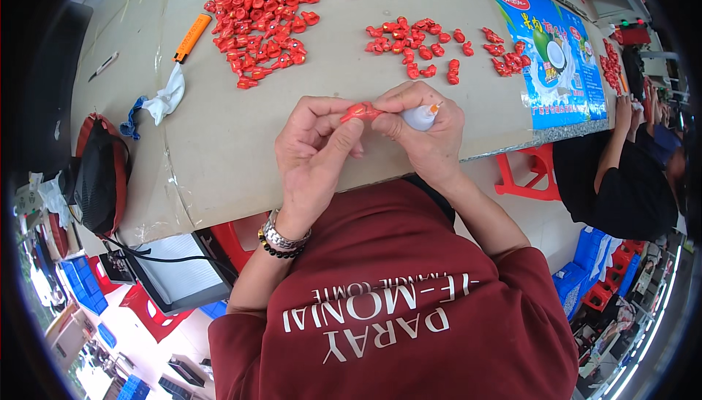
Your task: The person repeatedly picks small red capsule candies from a pile on a table, uses a small white squeeze bottle to fill each capsule with a liquid, and then closes the capsule. The filled capsules are placed back on the table. The process is repeated continuously throughout the clip.
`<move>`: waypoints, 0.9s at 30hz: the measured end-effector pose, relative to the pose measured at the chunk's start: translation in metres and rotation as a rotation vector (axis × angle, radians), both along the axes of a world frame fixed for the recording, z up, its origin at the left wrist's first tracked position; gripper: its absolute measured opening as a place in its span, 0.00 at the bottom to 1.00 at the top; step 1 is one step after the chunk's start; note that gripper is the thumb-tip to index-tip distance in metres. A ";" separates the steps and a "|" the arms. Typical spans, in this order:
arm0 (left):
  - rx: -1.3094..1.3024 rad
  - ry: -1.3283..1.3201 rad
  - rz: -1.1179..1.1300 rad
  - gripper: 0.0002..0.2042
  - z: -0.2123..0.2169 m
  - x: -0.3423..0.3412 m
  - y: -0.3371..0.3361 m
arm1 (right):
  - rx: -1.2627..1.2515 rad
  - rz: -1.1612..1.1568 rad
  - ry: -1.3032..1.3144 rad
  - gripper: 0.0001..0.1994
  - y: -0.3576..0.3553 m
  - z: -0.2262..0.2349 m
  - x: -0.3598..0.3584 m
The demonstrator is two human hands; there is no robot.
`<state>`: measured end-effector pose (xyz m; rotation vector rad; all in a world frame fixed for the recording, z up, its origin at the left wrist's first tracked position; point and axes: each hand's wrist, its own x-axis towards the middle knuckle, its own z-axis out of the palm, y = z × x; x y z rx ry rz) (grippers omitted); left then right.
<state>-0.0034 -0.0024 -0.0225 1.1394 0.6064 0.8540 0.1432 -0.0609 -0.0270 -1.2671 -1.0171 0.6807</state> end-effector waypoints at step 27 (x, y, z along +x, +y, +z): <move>0.437 0.174 0.080 0.04 -0.019 -0.003 -0.001 | 0.124 0.088 -0.035 0.09 0.003 -0.012 0.000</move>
